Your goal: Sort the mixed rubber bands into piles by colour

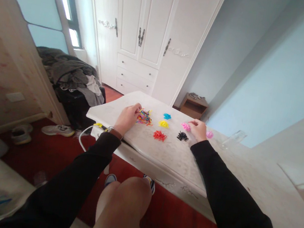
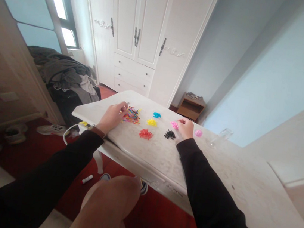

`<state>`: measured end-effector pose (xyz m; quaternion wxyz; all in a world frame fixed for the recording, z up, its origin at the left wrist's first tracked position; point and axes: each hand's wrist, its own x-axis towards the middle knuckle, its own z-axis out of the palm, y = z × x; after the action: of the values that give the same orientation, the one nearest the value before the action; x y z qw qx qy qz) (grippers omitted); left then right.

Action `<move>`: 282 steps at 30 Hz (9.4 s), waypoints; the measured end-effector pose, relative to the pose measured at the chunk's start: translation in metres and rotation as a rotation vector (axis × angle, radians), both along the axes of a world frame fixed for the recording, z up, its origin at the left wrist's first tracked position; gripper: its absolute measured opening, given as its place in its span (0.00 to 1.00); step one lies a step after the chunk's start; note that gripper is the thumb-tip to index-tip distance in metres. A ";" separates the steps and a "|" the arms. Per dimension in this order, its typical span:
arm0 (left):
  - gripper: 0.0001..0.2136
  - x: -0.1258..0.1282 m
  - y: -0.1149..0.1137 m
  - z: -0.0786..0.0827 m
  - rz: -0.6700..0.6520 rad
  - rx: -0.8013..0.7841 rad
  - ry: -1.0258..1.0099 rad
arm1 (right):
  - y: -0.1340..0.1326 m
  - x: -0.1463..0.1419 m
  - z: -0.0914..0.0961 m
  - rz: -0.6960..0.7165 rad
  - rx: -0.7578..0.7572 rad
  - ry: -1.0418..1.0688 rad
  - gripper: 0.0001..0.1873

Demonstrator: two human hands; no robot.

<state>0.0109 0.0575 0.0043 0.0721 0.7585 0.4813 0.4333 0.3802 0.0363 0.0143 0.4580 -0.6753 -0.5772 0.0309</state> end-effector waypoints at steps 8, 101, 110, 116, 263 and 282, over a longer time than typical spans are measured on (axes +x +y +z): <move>0.08 0.001 -0.001 0.001 -0.077 0.046 0.001 | -0.006 -0.010 0.009 0.031 0.047 -0.062 0.06; 0.05 0.043 -0.047 0.002 -0.275 -0.086 -0.251 | -0.041 -0.095 0.036 0.323 0.337 -0.139 0.08; 0.05 0.045 -0.050 0.006 -0.295 -0.154 -0.197 | -0.037 -0.112 0.017 0.454 0.199 -0.302 0.08; 0.09 0.045 -0.051 0.005 -0.269 -0.133 -0.161 | -0.027 -0.099 0.012 0.290 0.071 -0.372 0.06; 0.09 -0.001 -0.013 0.000 0.166 -0.031 0.218 | -0.063 -0.009 0.006 0.341 0.025 -0.110 0.11; 0.05 0.002 -0.019 0.005 0.090 -0.004 0.202 | -0.066 -0.013 0.010 0.351 0.011 -0.104 0.11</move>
<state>0.0130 0.0386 0.0090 0.0053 0.7758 0.5204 0.3567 0.3674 -0.0298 0.0239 0.4188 -0.5624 -0.7093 0.0722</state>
